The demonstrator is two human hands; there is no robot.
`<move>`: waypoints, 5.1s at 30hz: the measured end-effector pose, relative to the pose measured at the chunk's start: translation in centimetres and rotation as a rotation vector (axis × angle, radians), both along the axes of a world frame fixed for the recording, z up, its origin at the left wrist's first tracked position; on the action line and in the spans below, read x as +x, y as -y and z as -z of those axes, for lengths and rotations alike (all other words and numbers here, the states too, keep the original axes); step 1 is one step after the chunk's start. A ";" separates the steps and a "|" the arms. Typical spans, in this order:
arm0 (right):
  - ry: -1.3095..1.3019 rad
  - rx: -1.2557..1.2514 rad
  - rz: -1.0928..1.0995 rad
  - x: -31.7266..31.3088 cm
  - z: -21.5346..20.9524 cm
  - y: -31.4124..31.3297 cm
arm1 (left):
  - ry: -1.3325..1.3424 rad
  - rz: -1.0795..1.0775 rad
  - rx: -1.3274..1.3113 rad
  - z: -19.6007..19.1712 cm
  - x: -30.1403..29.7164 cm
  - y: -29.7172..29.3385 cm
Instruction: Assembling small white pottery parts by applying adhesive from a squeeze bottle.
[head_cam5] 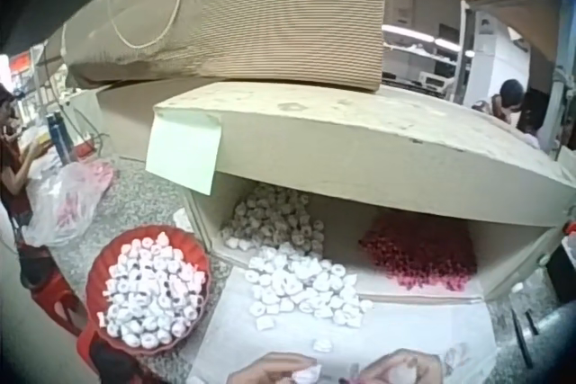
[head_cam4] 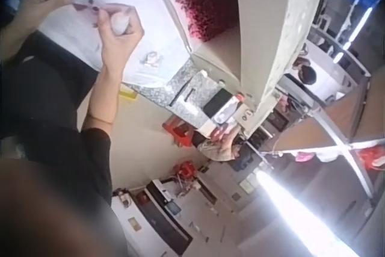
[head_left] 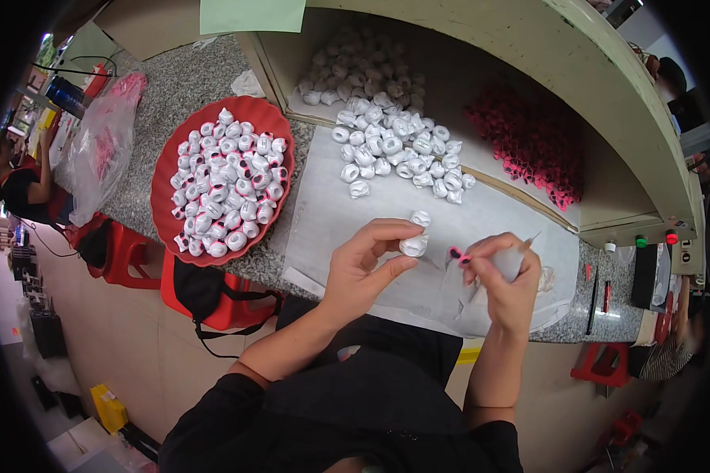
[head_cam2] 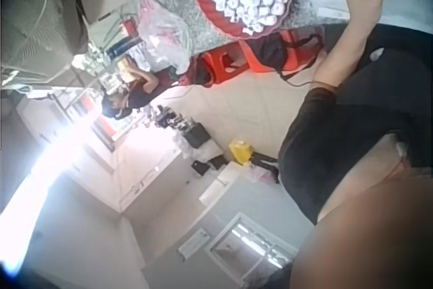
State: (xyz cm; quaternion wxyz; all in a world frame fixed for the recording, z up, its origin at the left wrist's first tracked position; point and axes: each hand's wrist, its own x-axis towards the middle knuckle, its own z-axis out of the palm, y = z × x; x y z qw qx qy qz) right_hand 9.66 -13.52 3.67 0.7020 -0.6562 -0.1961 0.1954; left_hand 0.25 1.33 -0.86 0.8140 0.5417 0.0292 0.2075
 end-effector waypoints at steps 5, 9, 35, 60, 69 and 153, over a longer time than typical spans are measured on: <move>-0.048 -0.006 -0.136 -1.7 -0.1 -0.8 | 0.031 -0.051 0.362 -0.6 0.1 0.0; 0.032 -0.062 -0.142 -1.4 0.2 -0.9 | -0.011 -0.007 0.372 -1.1 -0.1 0.1; -0.093 0.239 -0.105 -4.1 3.0 -0.7 | 0.078 0.232 0.050 -0.9 -1.0 0.1; -0.331 0.310 -0.106 -5.2 2.8 -1.9 | 0.095 0.200 0.148 -0.5 -2.2 -1.0; -0.294 0.208 -0.057 -3.1 3.2 0.0 | -0.324 -0.872 1.237 -2.7 -4.7 -10.3; 0.656 0.232 0.214 -5.9 0.5 1.2 | -0.091 0.214 -0.244 -1.6 -0.6 0.2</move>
